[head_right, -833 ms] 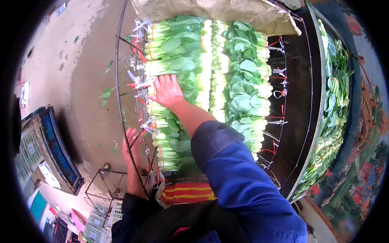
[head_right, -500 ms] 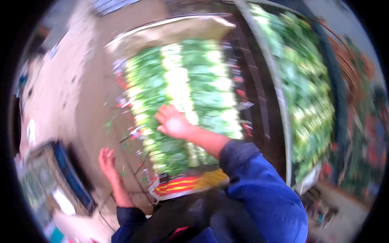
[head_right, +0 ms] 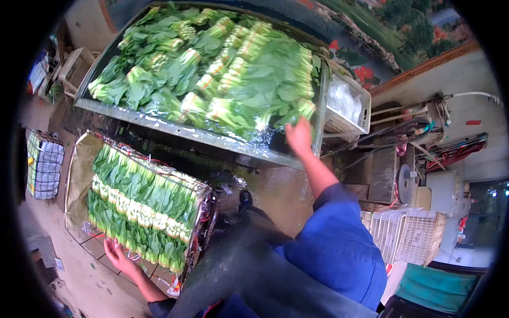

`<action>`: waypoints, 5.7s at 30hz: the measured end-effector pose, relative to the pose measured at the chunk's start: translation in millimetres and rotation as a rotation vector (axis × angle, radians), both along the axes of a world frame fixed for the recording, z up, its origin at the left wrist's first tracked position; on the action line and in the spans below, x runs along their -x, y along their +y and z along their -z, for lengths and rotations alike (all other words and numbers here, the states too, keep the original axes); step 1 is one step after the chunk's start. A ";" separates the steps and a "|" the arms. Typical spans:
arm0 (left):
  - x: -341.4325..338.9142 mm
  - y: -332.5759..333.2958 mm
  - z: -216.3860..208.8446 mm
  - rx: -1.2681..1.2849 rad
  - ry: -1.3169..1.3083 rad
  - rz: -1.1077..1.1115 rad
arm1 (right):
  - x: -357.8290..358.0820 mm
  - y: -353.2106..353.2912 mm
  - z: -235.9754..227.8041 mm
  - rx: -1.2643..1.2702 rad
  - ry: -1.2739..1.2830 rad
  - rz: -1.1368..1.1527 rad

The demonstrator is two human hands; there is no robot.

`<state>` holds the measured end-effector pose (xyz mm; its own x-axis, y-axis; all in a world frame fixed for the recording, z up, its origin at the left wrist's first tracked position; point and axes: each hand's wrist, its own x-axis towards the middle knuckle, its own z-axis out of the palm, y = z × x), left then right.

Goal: The person washes leafy green vegetables by hand in a large water-filled tub. They repeatedly submerge and agitate the vegetables, then transfer them into white plastic crates. The person also moves and stacks crates within the workspace.

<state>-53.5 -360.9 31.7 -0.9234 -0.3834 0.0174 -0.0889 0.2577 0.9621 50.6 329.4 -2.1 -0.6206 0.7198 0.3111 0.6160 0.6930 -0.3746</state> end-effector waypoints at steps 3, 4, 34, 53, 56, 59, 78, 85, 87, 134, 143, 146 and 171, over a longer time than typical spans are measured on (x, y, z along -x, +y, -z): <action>-14.4 47.5 2.1 0.041 0.015 0.063 | 20.4 81.2 17.9 0.394 0.044 0.258; -13.8 66.3 2.2 0.059 0.004 0.093 | 29.4 109.5 44.6 0.440 0.097 0.430; 65.8 254.0 -101.1 0.142 0.330 1.093 | 103.0 -149.2 -161.5 1.304 0.341 -0.810; -52.0 -87.2 207.2 -0.161 -0.757 1.108 | 115.5 -365.7 -41.9 1.398 -0.482 -0.716; -106.9 -45.0 213.9 0.456 -0.616 1.186 | 108.6 -347.7 -55.5 1.354 -0.403 -0.561; -136.2 -31.1 223.6 0.515 -0.566 1.091 | 92.5 -309.1 -69.1 1.309 -0.316 -0.444; -40.0 101.6 97.6 0.246 -0.421 0.656 | 62.3 36.2 106.0 1.543 0.211 -0.024; -62.1 169.8 69.4 0.344 -0.431 0.658 | 11.5 75.1 60.9 1.490 -0.005 -0.191; -63.5 183.9 70.4 0.339 -0.408 0.659 | -1.6 71.1 67.5 1.317 0.099 -0.254; 18.8 24.9 163.1 -0.597 -0.630 0.945 | 51.0 -405.4 -81.3 0.623 -0.728 -1.105; -43.0 83.0 210.3 0.579 -0.564 1.275 | 17.0 -345.6 -80.7 0.675 -0.875 -0.814; -64.0 85.0 210.8 0.722 -0.453 1.260 | 13.3 -323.3 -86.6 0.704 -0.841 -0.734; 47.1 135.0 310.0 0.125 -0.702 0.435 | -47.2 -132.6 -49.4 0.710 -0.688 -0.650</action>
